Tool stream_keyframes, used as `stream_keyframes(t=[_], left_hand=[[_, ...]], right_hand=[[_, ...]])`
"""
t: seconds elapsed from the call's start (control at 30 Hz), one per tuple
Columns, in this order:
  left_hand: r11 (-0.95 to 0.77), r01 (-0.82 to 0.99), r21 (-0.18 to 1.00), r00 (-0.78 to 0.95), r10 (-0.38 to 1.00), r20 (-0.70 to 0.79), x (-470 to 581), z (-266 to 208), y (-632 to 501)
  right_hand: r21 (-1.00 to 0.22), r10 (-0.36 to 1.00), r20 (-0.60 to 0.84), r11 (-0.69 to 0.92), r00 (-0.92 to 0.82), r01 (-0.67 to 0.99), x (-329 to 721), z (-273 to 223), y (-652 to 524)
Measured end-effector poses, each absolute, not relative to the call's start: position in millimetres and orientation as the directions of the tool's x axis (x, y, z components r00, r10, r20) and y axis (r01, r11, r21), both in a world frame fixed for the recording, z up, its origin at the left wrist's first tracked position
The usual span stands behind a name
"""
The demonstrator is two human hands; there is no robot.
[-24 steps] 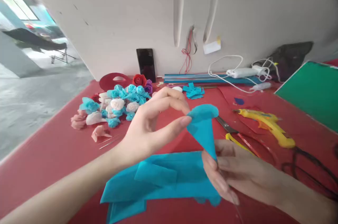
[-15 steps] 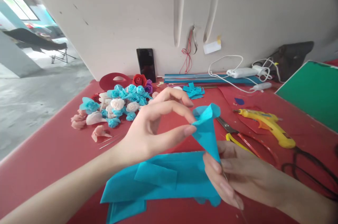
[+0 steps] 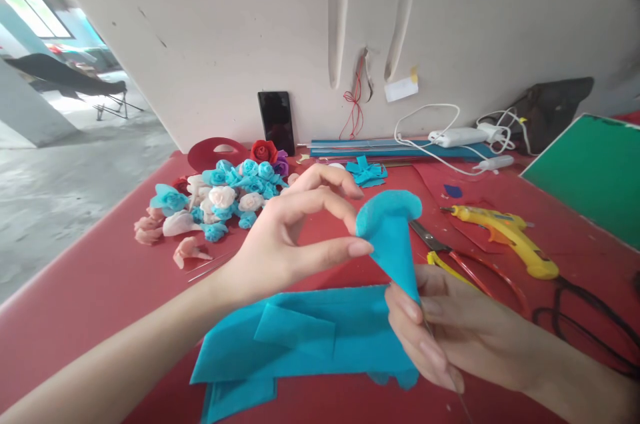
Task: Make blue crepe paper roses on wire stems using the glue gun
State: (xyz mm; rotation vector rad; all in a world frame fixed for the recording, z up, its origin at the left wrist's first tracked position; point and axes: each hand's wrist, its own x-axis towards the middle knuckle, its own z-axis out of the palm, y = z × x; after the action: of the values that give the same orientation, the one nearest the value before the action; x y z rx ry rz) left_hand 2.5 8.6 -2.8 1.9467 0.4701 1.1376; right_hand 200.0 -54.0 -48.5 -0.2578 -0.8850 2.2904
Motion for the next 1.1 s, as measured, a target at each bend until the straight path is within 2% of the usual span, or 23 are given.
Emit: stream_keyframes(t=[0.2, 0.43, 0.5, 0.57, 0.6, 0.67, 0.73, 0.8, 0.87, 0.97, 1.1], left_hand=[[-0.664, 0.04, 0.747, 0.44, 0.683, 0.583, 9, -6, 7], [-0.654, 0.034, 0.755, 0.354, 0.715, 0.603, 8, -9, 5], [-0.612, 0.049, 0.789, 0.3, 0.763, 0.573, 8, -8, 6], [-0.532, 0.041, 0.846, 0.32, 0.809, 0.494, 9, -5, 8], [-0.486, 0.039, 0.873, 0.379, 0.816, 0.437, 10, -4, 8], [-0.42, 0.062, 0.905, 0.537, 0.779, 0.325, 12, -4, 7], [-0.38, 0.091, 0.92, 0.646, 0.726, 0.236, 16, -7, 3], [-0.346, 0.09, 0.934, 0.678, 0.709, 0.197, 19, -10, -3], [-0.31, 0.067, 0.948, 0.655, 0.731, 0.192, 22, -14, -9], [-0.321, 0.041, 0.946, 0.576, 0.781, 0.24, 25, -18, -15], [-0.366, 0.041, 0.93, 0.536, 0.793, 0.288, 27, -19, -17]], right_hand=[[-0.723, 0.725, 0.017, -0.466, -0.688, -0.509, 199, -49, -54], [-0.813, 0.792, -0.031, -0.374, -0.609, -0.446, 197, -41, -56], [-0.895, 0.836, -0.052, -0.282, -0.546, -0.346, 199, -35, -57], [-0.992, 0.904, -0.029, -0.078, -0.426, -0.099, 202, -29, -59], [-0.997, 0.931, 0.03, 0.055, -0.363, 0.059, 204, -26, -60], [-0.892, 0.938, 0.207, 0.298, -0.278, 0.34, 206, -21, -62], [-0.721, 0.887, 0.381, 0.462, -0.261, 0.516, 208, -18, -64], [-0.561, 0.824, 0.493, 0.546, -0.279, 0.621, 208, -17, -66], [-0.453, 0.772, 0.557, 0.591, -0.305, 0.668, 207, -18, -67], [-0.399, 0.74, 0.582, 0.62, -0.337, 0.675, 205, -20, -68], [-0.465, 0.756, 0.558, 0.627, -0.343, 0.625, 203, -22, -68]])
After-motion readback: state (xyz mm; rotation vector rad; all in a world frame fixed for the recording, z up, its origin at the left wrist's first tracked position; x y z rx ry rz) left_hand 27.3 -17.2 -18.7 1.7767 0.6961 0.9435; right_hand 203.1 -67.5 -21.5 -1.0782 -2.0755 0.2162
